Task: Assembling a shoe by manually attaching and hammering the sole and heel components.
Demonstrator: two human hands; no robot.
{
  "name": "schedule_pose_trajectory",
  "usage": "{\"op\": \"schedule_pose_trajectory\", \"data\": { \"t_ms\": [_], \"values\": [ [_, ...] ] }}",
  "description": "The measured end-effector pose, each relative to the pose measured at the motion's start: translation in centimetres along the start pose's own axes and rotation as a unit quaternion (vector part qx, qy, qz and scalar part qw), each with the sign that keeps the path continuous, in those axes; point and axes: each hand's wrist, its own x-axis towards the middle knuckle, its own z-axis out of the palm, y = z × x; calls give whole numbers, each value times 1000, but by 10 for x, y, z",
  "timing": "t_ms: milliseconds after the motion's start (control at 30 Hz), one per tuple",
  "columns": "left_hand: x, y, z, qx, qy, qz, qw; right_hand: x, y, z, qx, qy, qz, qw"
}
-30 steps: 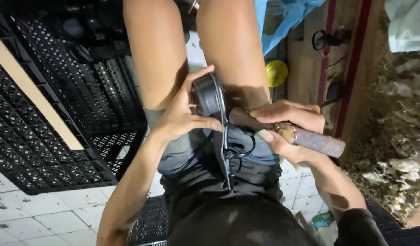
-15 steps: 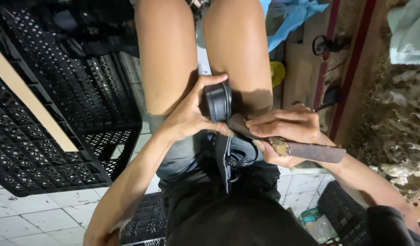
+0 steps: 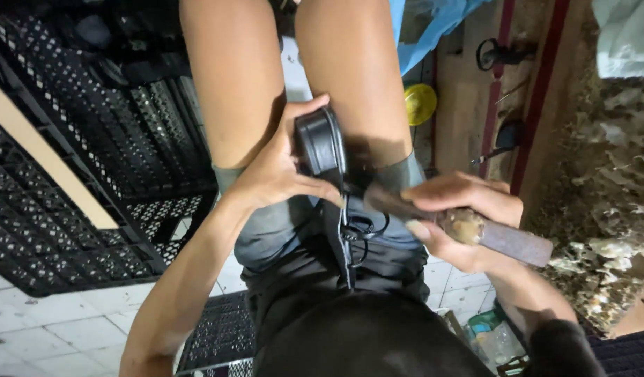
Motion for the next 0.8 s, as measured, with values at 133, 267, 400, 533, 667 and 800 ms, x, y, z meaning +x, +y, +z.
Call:
{"op": "schedule_pose_trajectory", "data": {
  "t_ms": [133, 267, 400, 533, 667, 800],
  "values": [
    [1, 0, 2, -26, -12, 8, 1000, -6, -3, 15, 56, 9, 36, 998],
    [1, -3, 3, -25, -11, 23, 999, -10, 5, 22, 40, 42, 19, 998],
    [5, -1, 1, -33, -15, 27, 999, -8, 12, 24, 34, 46, 24, 998],
    [8, -1, -5, -17, -26, 13, 999, 4, 21, 24, 71, 22, 12, 997],
    [14, -4, -7, 7, -15, 4, 1000, 21, 16, 22, 73, 20, 10, 997],
    [11, 3, -5, 6, 5, 0, 1000, 12, 20, 20, 66, 20, 18, 997]
  ]
}}
